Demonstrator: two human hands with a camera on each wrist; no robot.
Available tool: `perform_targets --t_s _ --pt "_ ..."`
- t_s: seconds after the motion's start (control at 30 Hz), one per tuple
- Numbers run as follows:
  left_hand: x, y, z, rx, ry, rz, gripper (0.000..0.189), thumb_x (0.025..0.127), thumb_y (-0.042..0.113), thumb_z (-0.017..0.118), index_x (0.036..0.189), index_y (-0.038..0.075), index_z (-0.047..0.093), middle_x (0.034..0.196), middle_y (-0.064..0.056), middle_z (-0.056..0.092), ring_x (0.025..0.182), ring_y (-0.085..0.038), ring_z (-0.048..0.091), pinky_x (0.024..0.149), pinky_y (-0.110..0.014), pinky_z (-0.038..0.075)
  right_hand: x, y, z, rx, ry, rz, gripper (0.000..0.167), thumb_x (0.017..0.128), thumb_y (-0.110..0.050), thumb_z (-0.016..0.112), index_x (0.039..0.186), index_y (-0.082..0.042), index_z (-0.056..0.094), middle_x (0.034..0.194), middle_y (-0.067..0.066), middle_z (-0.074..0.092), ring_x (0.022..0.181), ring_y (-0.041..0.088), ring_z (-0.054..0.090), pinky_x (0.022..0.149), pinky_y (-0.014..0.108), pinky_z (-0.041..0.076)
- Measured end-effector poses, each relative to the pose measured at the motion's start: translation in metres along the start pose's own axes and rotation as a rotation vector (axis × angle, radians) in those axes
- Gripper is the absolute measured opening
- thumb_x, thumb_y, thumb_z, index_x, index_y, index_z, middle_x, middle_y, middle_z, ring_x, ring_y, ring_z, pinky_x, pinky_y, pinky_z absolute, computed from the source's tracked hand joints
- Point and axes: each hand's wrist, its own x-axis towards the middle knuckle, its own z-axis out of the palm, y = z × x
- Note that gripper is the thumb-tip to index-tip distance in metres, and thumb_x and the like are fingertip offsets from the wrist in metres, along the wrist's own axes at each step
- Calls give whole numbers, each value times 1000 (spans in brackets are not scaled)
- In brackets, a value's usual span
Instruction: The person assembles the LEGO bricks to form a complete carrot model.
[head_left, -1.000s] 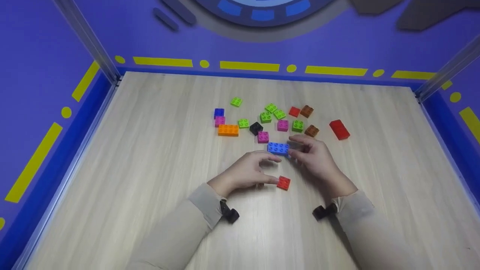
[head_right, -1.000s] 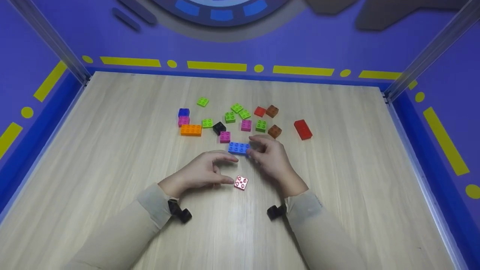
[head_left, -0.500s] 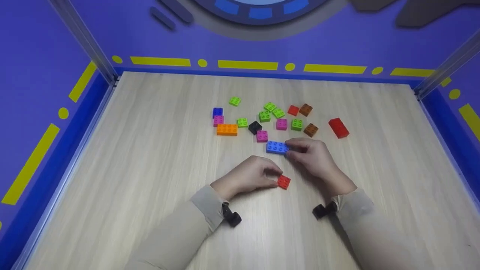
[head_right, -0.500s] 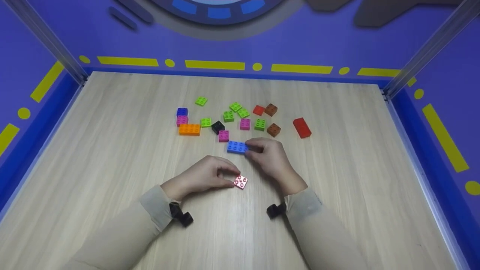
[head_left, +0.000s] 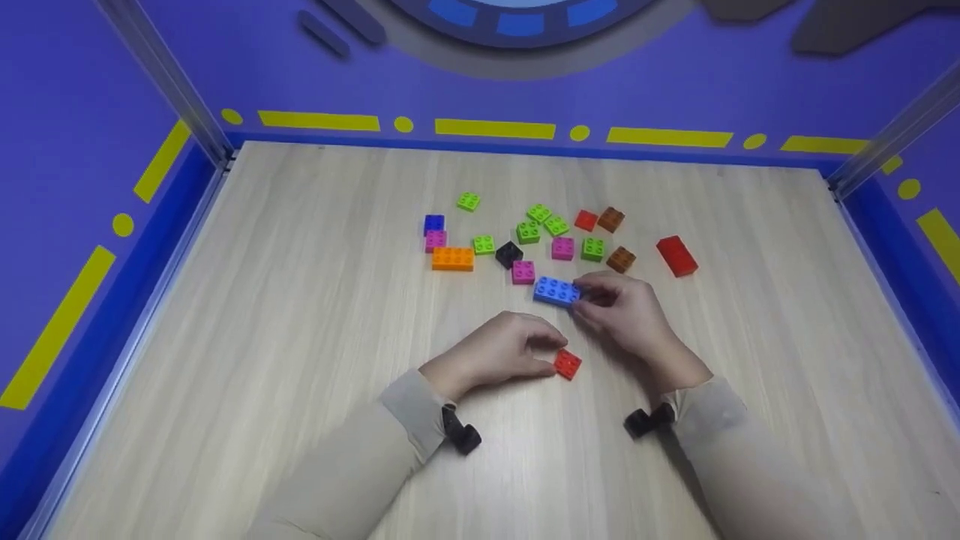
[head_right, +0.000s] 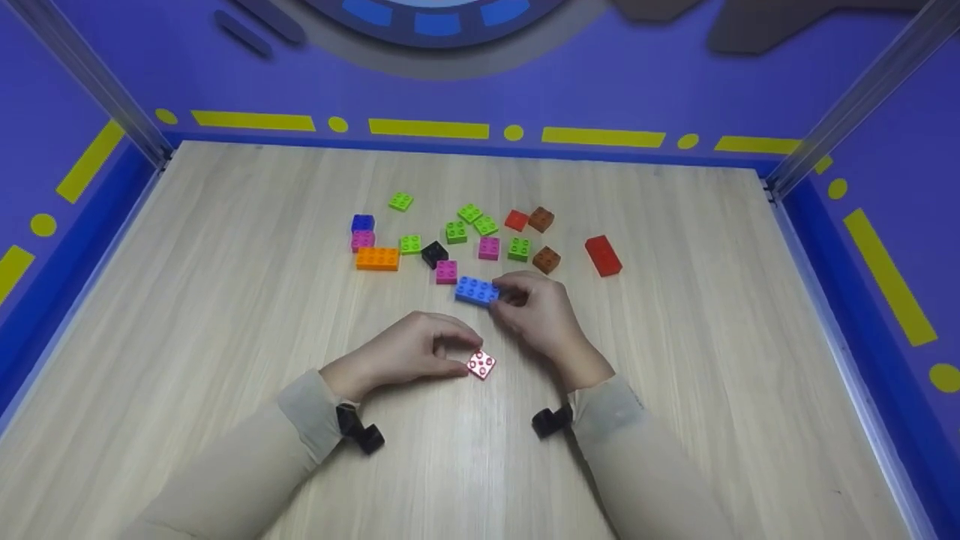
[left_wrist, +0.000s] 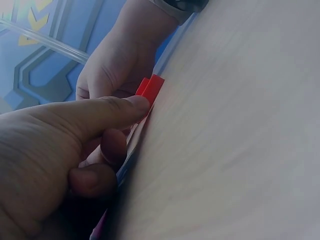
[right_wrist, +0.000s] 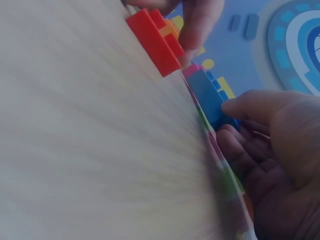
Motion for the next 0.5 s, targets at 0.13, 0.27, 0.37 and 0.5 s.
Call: perform_targets --t_s 0.13,0.27,0.37,0.5 --pt "1 1 -1 4 -21 -2 34 103 18 84 136 15 82 137 -1 82 132 -16 74 123 -33 54 0 -1 -1 -4 8 11 36 99 -11 86 134 -11 82 129 12 82 111 26 76 91 9 55" --pt "0 2 -2 7 -17 -12 36 103 19 85 138 15 81 135 2 83 130 -15 73 122 -35 54 0 -2 -1 13 27 5 35 99 -9 87 133 -10 82 128 13 82 109 25 76 90 9 56" --pt "-1 2 -2 9 4 -17 38 101 19 86 138 15 80 135 1 82 130 -16 73 122 -35 54 -1 -2 0 39 44 2 35 98 -9 88 132 -8 82 128 14 82 107 23 76 89 10 57" --pt "0 1 -2 22 43 -34 36 100 19 87 135 14 81 133 0 82 130 -17 72 123 -35 53 -2 -2 -1 60 51 12 36 97 -10 89 132 -9 82 125 14 82 105 21 75 88 11 58"
